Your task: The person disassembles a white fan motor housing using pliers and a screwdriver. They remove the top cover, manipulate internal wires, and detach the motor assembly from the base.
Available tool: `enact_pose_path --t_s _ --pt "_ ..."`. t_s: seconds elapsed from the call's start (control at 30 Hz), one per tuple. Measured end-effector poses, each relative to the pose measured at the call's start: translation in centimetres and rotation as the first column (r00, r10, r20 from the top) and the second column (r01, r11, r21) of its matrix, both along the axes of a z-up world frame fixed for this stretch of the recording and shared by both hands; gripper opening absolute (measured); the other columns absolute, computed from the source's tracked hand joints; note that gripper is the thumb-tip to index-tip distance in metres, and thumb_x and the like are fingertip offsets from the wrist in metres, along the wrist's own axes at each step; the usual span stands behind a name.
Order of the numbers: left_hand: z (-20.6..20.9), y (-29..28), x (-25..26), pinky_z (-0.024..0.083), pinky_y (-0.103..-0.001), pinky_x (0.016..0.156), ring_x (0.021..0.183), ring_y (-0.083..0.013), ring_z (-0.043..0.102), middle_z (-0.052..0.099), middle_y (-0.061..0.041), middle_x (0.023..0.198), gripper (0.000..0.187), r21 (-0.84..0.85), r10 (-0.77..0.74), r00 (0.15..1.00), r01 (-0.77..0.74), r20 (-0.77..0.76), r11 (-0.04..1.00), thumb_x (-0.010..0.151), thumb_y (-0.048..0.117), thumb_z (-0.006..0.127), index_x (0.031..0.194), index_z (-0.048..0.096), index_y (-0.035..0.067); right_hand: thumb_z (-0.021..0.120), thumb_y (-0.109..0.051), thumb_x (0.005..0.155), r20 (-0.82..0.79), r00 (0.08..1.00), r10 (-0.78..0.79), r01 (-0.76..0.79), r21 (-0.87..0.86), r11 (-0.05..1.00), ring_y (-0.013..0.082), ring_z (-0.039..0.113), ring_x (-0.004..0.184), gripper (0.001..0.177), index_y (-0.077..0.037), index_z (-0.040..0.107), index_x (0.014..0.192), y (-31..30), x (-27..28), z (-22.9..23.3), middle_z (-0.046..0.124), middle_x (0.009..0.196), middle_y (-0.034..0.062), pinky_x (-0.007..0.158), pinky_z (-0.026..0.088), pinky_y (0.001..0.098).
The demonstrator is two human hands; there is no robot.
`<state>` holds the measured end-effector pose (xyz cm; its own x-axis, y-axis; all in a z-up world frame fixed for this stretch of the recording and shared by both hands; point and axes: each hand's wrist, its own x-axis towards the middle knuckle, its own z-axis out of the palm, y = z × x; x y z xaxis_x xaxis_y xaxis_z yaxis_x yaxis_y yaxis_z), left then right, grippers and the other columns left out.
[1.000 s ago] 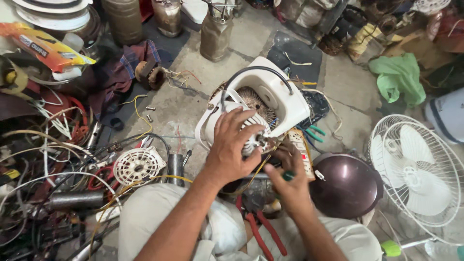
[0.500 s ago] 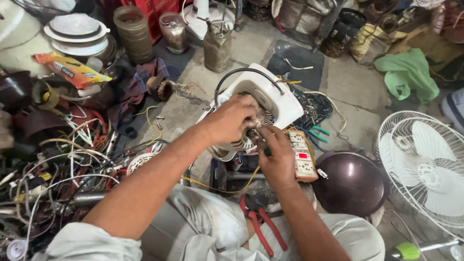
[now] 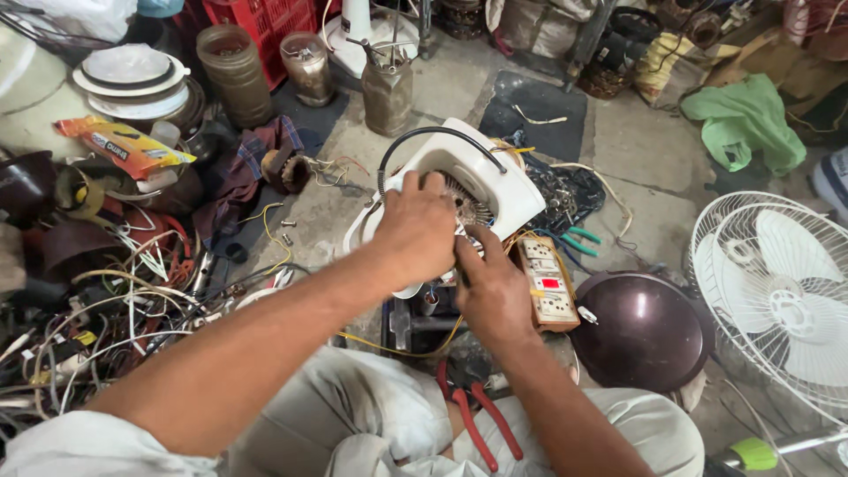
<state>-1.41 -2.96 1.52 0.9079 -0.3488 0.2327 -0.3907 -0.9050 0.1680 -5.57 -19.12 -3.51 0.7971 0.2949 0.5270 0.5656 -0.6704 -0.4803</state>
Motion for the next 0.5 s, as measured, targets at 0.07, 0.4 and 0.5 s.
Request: enact_pose_path --t_s 0.07,0.4,0.5 --pt "0.0 -0.9 -0.3 0.046 -0.057 0.089 0.116 -0.0408 0.048 0.057 -0.017 0.118 0.032 0.074 0.145 0.989 -0.147 0.035 0.986 0.069 0.019 0.083 0.092 0.073 -0.002 0.073 0.003 0.078 0.006 1.000 -0.014 0.014 -0.017 1.000 0.0412 0.068 0.100 0.039 -0.002 0.069 0.116 0.2 -0.3 0.1 0.065 0.128 0.0211 0.083 0.056 0.0460" --pt "-1.1 2.9 2.3 0.046 -0.049 0.093 0.113 -0.0331 0.053 0.061 -0.009 0.115 0.011 -0.165 -0.372 0.924 0.382 0.089 0.909 0.077 0.013 0.076 0.086 0.073 0.007 0.076 -0.001 0.085 -0.212 0.972 0.106 -0.020 0.371 0.928 0.0272 0.071 0.103 0.027 -0.004 0.069 0.111 -0.5 1.4 -1.9 0.070 0.112 0.0129 0.092 0.055 0.0353" --pt "0.4 1.2 0.2 0.042 -0.056 0.087 0.108 -0.0359 0.052 0.060 -0.013 0.110 0.015 -0.022 -0.157 0.985 0.159 0.077 0.987 0.072 0.015 0.075 0.083 0.075 0.005 0.074 0.001 0.087 -0.076 0.995 0.059 -0.031 0.324 0.946 0.0262 0.070 0.105 0.030 -0.003 0.067 0.116 -0.1 1.0 -1.9 0.070 0.114 0.0128 0.093 0.055 0.0342"
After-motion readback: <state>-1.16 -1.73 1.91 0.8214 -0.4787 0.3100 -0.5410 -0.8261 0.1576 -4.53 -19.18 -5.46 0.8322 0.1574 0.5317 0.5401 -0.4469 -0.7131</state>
